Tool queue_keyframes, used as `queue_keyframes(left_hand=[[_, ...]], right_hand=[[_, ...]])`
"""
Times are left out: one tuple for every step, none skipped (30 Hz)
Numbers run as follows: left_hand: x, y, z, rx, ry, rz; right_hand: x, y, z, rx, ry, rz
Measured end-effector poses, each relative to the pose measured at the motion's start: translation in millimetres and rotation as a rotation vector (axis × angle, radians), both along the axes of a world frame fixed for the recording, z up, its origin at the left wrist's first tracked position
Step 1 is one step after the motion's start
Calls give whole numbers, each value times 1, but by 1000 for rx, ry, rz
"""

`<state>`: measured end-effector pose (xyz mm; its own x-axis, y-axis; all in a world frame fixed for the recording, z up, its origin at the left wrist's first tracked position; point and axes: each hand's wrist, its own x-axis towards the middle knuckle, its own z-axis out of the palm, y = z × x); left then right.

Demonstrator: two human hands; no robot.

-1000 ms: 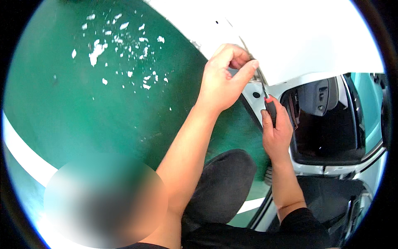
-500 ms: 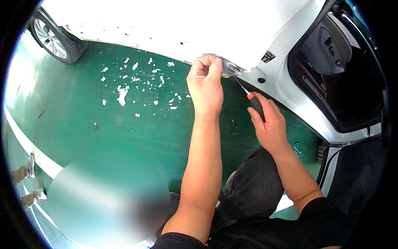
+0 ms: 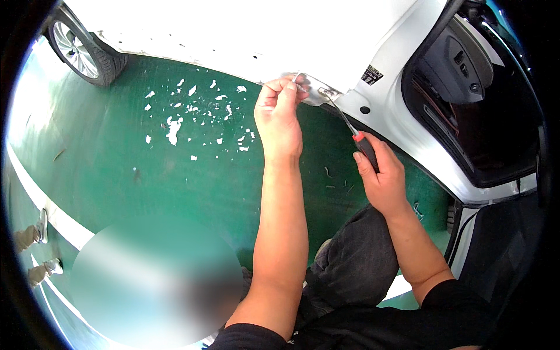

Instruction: The person uses a small metal scraper to remove white paint or residue from the lower edge of a white car's front bumper. The person works methodically along the seam, scraping away material that falls onto the green floor.

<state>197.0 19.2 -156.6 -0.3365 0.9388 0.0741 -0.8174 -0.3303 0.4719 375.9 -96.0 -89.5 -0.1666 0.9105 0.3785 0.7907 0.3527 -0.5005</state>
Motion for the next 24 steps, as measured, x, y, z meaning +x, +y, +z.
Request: queue_keyframes(left_hand=[[-1, 1, 0, 5, -19, 6], [-2, 1, 0, 12, -20, 17], [-2, 2, 0, 20, -23, 28], [-2, 3, 0, 29, -26, 40], [-3, 4, -1, 25, -62, 49], [-4, 5, -2, 19, -94, 59], [-5, 6, -4, 14, -126, 70], [-8, 7, -6, 4, -104, 60], [-12, 7, -10, -5, -84, 51], [-14, 8, -14, -14, -64, 41], [-14, 10, -16, -67, 81, 67], [-15, 13, -19, -122, 229, 95], [-15, 15, -22, -178, 378, 121], [-15, 17, -25, -148, 394, 122], [-12, 17, -24, -123, 433, 191], [-9, 18, -21, -97, 473, 262], [-8, 19, -20, -71, 514, 332], [-10, 22, -22, -37, 731, 506], [-10, 21, -24, -46, 717, 494], [-8, 20, -25, -54, 704, 483], [-7, 18, -23, -61, 689, 471], [-6, 17, -20, -72, 537, 356], [-3, 16, -17, -37, 441, 345], [0, 15, -10, 0, 345, 333]], right_hand=[[-1, -1, 0, -9, 6, -2], [-1, -1, 0, -18, 12, -5], [-2, -1, 1, -24, 16, -7], [-2, -1, 1, -20, 13, -10], [-2, -1, 2, -15, 10, -14], [-3, 0, 0, -13, 11, -16], [-2, 0, -1, -10, 14, -18], [-2, 0, -4, -7, 16, -20], [-2, 0, -4, -4, 17, -22], [-3, 0, -3, -24, 20, -31], [-4, -1, 0, -44, 21, -39], [-6, -1, 1, -66, 26, -46], [-6, 0, 0, -57, 23, -41], [-5, 1, -3, -48, 20, -36], [-4, 2, -4, -40, 15, -35], [-3, 2, -3, -65, 15, -46], [-3, 2, -3, -89, 15, -56], [-2, 3, -3, -112, 17, -66], [-1, 3, -5, -106, 12, -66], [0, 4, -7, -100, 7, -65], [1, 4, -8, -91, 2, -66], [1, 4, -9, -105, 9, -74], [1, 4, -8, -119, 16, -82], [1, 4, -8, -131, 24, -90]])
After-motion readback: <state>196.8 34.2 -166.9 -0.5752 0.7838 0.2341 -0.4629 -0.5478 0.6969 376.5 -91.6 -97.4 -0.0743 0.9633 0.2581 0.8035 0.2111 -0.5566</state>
